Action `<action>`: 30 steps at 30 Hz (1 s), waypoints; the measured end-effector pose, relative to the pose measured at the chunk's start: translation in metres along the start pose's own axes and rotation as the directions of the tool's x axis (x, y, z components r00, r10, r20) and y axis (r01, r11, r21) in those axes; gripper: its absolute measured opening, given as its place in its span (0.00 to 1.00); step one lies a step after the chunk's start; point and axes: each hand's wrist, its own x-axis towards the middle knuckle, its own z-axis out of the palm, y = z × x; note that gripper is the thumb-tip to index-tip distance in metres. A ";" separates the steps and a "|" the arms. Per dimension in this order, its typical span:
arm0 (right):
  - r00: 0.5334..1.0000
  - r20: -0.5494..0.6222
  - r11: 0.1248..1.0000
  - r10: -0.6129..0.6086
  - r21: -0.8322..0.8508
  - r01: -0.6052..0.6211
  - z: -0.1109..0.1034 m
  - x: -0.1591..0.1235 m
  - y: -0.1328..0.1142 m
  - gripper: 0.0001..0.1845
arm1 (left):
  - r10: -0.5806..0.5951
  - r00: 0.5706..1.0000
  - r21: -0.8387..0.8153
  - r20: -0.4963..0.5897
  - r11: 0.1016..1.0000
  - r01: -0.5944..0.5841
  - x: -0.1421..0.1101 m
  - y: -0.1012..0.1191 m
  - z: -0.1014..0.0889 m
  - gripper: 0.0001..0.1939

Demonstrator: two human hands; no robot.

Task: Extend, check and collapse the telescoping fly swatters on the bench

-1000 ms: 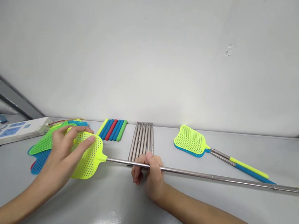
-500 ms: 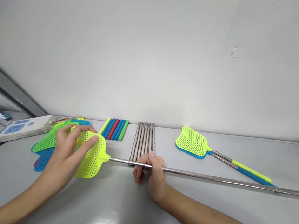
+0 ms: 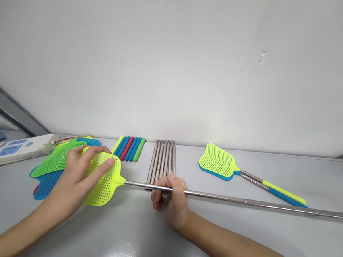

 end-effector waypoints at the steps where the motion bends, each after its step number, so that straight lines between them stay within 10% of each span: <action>1: 1.000 -0.003 1.000 -0.004 -0.003 0.004 0.000 0.000 0.000 0.27 | -0.002 1.000 0.028 0.024 1.000 0.001 0.001 -0.001 -0.001 0.19; 11: 0.997 -0.043 0.993 -0.058 -0.105 0.054 0.000 0.000 -0.001 0.27 | -0.097 0.993 0.286 0.070 0.956 0.073 0.002 0.004 -0.006 0.25; 30: 0.994 0.070 0.991 -0.087 -0.096 0.093 -0.003 -0.002 0.001 0.28 | -0.067 0.997 0.273 0.045 0.961 0.053 0.006 0.006 -0.006 0.23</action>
